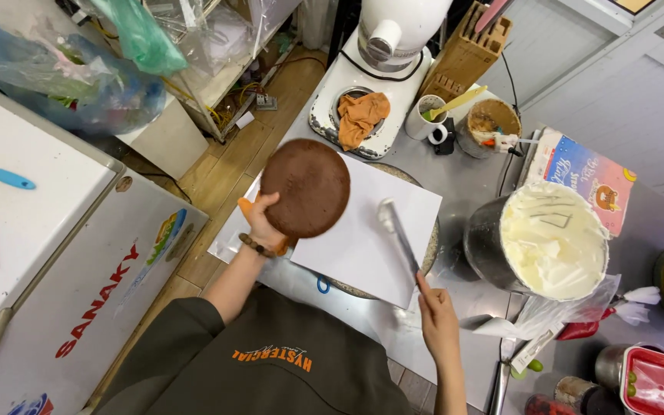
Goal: The person trims a chocolate cake layer with a knife, places it on a cake board, spreads white cream over it with a spatula, stacks a second cake layer on top, and continues spreading cream over the top and sides of the assembled cake on a turntable.
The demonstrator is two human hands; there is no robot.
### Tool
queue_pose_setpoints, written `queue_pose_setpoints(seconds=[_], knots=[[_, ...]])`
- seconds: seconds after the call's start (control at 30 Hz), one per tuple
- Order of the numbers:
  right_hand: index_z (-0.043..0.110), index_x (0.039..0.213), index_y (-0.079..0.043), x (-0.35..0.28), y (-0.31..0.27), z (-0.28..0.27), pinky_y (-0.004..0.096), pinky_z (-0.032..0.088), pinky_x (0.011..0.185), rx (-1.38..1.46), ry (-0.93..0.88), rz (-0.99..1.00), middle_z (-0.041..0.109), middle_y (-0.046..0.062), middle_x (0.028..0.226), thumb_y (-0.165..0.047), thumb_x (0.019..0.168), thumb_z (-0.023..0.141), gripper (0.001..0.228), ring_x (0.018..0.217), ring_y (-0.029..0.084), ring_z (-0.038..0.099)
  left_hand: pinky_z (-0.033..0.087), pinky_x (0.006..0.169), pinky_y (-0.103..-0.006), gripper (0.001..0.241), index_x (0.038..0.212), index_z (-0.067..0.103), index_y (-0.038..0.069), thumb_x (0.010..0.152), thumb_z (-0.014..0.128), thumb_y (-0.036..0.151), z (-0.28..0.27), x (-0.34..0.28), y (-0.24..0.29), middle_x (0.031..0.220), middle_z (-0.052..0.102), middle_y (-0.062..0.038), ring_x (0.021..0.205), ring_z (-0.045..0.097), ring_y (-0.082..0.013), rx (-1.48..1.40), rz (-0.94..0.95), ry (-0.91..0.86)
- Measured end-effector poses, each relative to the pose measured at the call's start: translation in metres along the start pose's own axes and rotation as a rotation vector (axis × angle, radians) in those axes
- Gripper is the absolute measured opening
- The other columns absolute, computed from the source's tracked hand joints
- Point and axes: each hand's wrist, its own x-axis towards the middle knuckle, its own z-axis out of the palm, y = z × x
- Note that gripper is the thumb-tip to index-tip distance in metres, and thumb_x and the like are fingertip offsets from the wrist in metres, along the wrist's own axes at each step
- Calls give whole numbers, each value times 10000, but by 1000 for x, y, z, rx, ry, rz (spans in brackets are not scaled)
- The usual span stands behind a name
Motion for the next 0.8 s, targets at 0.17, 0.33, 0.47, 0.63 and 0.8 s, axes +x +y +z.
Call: queue_pose_setpoints(seconds=[0.17, 0.33, 0.47, 0.63, 0.8], knots=[[638, 1371, -390, 0, -17, 20, 364, 513, 689, -300, 29, -37, 612, 40, 958, -202, 972, 607, 442, 764, 220, 631, 427, 1117, -550, 670, 1464, 465, 43, 865, 631, 292, -44, 4, -57, 1452, 532, -178, 1322, 522, -363, -153, -149, 63], [660, 1342, -402, 6, -15, 17, 389, 509, 653, -379, 94, -122, 612, 38, 928, -198, 951, 639, 441, 758, 239, 638, 408, 1139, -516, 651, 1446, 482, 58, 860, 632, 297, -41, 7, -67, 1454, 544, -153, 1328, 529, -332, -128, -149, 85], [672, 1326, -388, 2, -10, 7, 380, 506, 635, -419, 154, -192, 628, 38, 941, -166, 929, 668, 455, 743, 229, 637, 420, 1130, -492, 630, 1433, 502, 32, 880, 644, 297, -46, 12, -68, 1434, 557, -154, 1316, 530, -321, -54, -177, 12], [677, 1319, -373, -8, 32, -4, 363, 500, 615, -470, 350, -193, 655, 32, 996, -142, 936, 698, 448, 735, 201, 633, 446, 1121, -446, 644, 1433, 501, 2, 888, 701, 279, -38, 23, -71, 1415, 570, -148, 1311, 536, -292, 151, -221, -6], [634, 1440, -288, -20, 54, 3, 340, 505, 688, -224, 550, -52, 617, 66, 1022, -87, 1008, 657, 476, 772, 188, 605, 432, 1095, -320, 688, 1471, 466, 97, 879, 732, 327, 41, 25, -75, 1428, 576, -87, 1332, 526, -223, 856, -222, -352]])
